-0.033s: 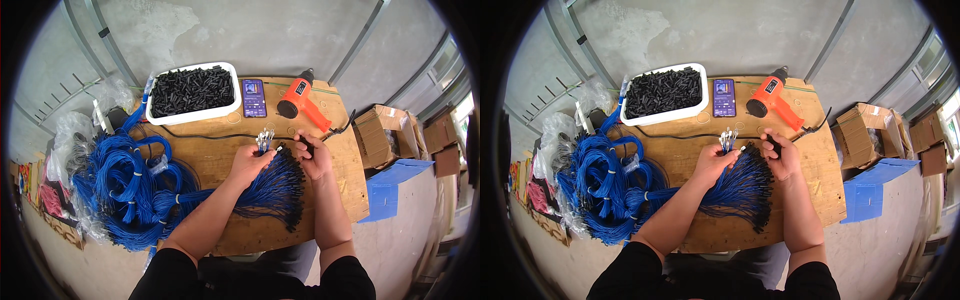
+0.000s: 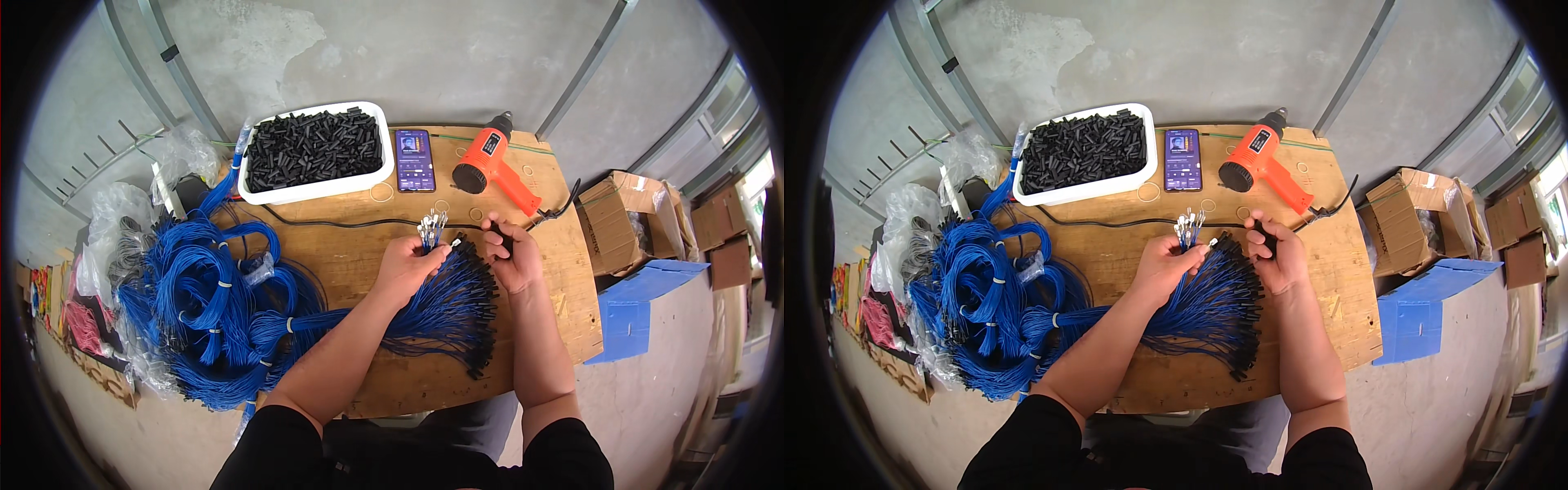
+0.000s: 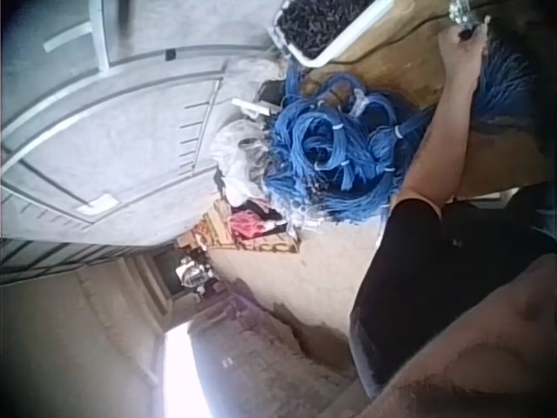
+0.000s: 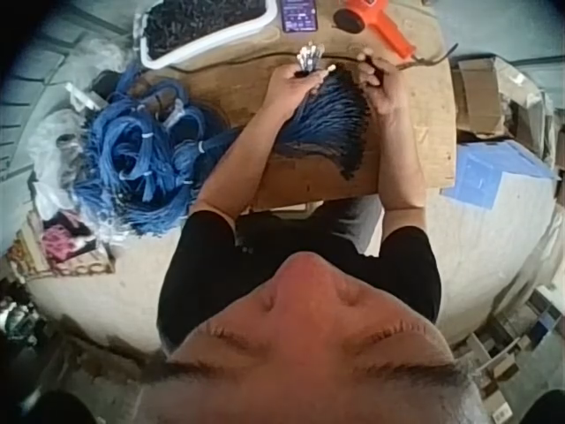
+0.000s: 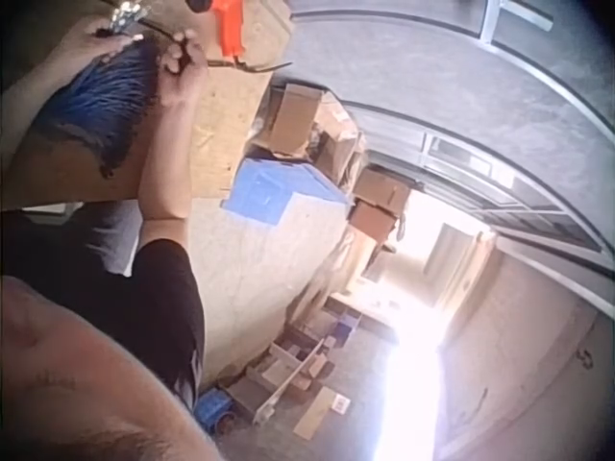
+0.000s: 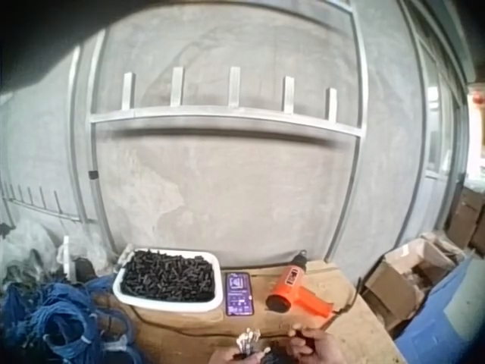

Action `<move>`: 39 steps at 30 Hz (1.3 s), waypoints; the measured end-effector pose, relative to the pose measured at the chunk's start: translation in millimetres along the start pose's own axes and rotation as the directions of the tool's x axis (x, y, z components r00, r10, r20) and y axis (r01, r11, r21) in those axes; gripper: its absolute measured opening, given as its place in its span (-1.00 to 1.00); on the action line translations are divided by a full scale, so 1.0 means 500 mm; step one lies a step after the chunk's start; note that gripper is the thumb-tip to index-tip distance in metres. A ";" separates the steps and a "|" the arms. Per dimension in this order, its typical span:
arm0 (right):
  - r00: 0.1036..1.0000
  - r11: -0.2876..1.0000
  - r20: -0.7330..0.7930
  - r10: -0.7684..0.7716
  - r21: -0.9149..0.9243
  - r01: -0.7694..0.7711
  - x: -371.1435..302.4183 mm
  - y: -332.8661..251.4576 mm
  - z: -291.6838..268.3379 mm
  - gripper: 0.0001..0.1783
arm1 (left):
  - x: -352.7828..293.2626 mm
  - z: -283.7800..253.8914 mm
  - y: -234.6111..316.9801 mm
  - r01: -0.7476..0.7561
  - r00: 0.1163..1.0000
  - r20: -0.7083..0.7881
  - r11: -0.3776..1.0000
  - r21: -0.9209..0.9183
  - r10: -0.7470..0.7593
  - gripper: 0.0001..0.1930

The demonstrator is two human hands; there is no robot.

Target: Placing heat shrink tubing onto the ends of blue electrical cables at a workbench.

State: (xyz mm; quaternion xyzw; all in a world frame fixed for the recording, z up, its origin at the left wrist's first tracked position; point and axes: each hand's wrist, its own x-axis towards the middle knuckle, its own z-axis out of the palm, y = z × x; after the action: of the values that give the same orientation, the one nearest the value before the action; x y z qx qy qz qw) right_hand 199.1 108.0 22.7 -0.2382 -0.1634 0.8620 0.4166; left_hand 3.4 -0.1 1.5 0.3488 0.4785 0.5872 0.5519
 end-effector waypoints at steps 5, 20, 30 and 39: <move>0.998 0.999 0.056 0.006 0.034 -0.008 0.016 -0.007 -0.031 -0.77 | 0.001 0.000 -0.002 0.000 1.000 0.003 1.000 0.007 0.000 -0.86; 0.989 0.977 0.125 0.074 -0.208 -0.046 -0.012 0.014 0.019 -0.88 | 0.006 -0.004 -0.015 -0.019 1.000 -0.022 1.000 0.004 0.019 -0.90; 0.988 0.954 0.134 0.070 -0.297 -0.028 -0.019 0.022 0.028 -0.80 | 0.005 -0.006 -0.009 -0.004 0.999 -0.039 1.000 0.015 0.004 -0.89; 0.991 0.800 0.115 -0.071 -0.586 0.126 -0.028 0.045 0.044 -0.84 | -0.001 0.002 -0.001 -0.049 0.995 -0.089 0.998 0.029 0.052 -0.84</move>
State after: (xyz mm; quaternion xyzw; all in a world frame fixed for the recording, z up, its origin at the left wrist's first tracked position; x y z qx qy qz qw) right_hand 180.5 81.5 34.1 -0.3095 -0.4540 0.7548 0.3582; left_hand 4.3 -0.3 1.3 0.3415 0.5017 0.6094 0.5102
